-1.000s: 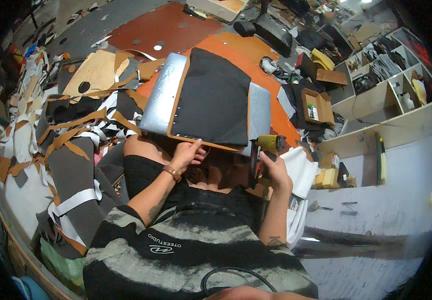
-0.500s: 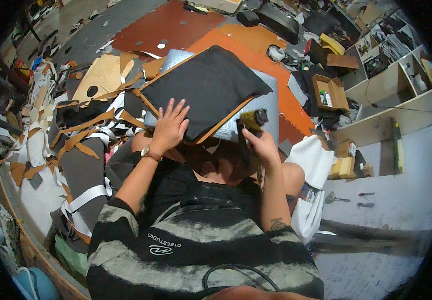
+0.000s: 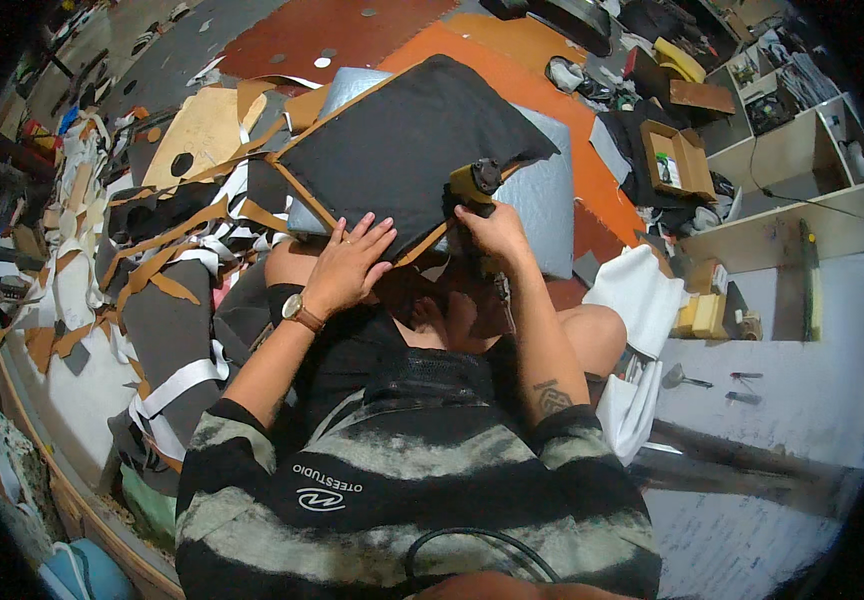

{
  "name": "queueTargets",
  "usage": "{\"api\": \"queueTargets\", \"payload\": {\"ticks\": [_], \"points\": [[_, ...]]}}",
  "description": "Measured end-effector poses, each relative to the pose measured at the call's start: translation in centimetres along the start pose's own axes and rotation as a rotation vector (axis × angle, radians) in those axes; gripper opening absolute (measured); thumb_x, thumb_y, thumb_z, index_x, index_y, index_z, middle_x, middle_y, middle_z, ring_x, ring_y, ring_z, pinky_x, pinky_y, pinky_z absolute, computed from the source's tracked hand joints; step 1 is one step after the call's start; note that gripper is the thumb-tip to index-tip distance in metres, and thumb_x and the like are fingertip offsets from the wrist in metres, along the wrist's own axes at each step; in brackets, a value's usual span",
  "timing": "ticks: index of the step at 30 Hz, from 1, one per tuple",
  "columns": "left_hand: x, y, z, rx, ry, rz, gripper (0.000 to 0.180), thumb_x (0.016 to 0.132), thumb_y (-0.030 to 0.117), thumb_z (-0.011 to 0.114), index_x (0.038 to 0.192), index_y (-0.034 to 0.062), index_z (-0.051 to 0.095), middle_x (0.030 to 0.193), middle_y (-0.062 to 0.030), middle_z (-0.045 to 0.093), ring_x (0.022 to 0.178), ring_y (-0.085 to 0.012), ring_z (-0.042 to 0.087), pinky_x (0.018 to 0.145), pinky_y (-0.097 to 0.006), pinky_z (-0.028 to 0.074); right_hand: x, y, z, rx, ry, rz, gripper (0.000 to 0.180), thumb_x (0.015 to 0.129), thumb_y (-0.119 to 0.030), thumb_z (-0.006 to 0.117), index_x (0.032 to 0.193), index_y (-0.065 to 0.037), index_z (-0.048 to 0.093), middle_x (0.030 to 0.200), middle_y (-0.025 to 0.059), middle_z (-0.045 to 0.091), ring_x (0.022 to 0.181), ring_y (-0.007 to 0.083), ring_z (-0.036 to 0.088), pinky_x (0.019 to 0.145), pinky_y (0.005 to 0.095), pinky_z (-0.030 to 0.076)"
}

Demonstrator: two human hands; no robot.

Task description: The person staples a black fabric cover onto a rectangular wooden cushion frame using a pneumatic staple gun. They then flip the cushion and attach a white fabric backing to the opposite side.

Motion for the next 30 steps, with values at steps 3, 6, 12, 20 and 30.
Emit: {"api": "queueTargets", "payload": {"ticks": [3,6,12,20,30], "points": [[0.9,0.3,-0.1,0.044,0.038,0.025,0.056,0.103,0.033,0.061,0.154,0.0126,0.050,0.165,-0.0044,0.043,0.155,-0.0305,0.034,0.126,-0.063,0.021,-0.2,-0.6,-0.5,-0.042,0.073,-0.096,0.042,0.090,-0.036,0.080,0.114,-0.001,0.076,0.085,0.0059,0.073,0.071,0.0150,0.063,0.068,0.0347,0.052],[1.5,1.0,-0.3,0.108,0.069,0.083,0.051,0.101,0.029,0.063,0.149,0.0130,0.054,0.162,-0.0035,0.047,0.153,-0.0283,0.037,0.125,-0.062,0.022,0.1,0.3,-0.4,-0.027,0.059,-0.042,0.040,0.090,-0.034,0.081,0.112,-0.001,0.076,0.081,0.0047,0.072,0.068,0.0146,0.062,0.065,0.0340,0.051],[1.6,-0.3,1.6,0.211,0.198,0.150,0.049,0.094,0.018,0.067,0.142,0.0123,0.061,0.155,-0.0035,0.056,0.149,-0.0254,0.044,0.125,-0.062,0.024,0.3,0.2,0.2,-0.012,0.055,-0.042,0.038,0.089,-0.033,0.082,0.109,-0.001,0.076,0.078,0.0044,0.071,0.067,0.0146,0.062,0.063,0.0336,0.050],[-1.8,2.3,0.1,-0.023,0.309,-0.043,0.064,0.084,0.008,0.072,0.146,0.0160,0.059,0.155,-0.0025,0.055,0.150,-0.0275,0.043,0.122,-0.066,0.025,-0.4,-0.4,-0.5,0.006,0.072,-0.088,0.039,0.090,-0.033,0.081,0.110,-0.001,0.075,0.077,0.0056,0.069,0.064,0.0137,0.058,0.061,0.0341,0.049],[-3.2,1.6,1.3,0.087,0.468,-0.001,0.047,0.092,0.008,0.065,0.136,0.0236,0.069,0.151,-0.0023,0.060,0.144,-0.0273,0.051,0.121,-0.068,0.027,-3.3,-3.7,-3.8,-0.261,-0.228,0.049,0.048,0.080,-0.034,0.077,0.112,0.001,0.076,0.096,0.0156,0.077,0.086,0.0255,0.073,0.081,0.0383,0.055]]}}
Point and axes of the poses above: each hand's wrist, its own x-axis towards the middle knuckle, its own z-axis out of the palm, y = z × x, the point moved 10 cm from there along x, towards the middle knuckle
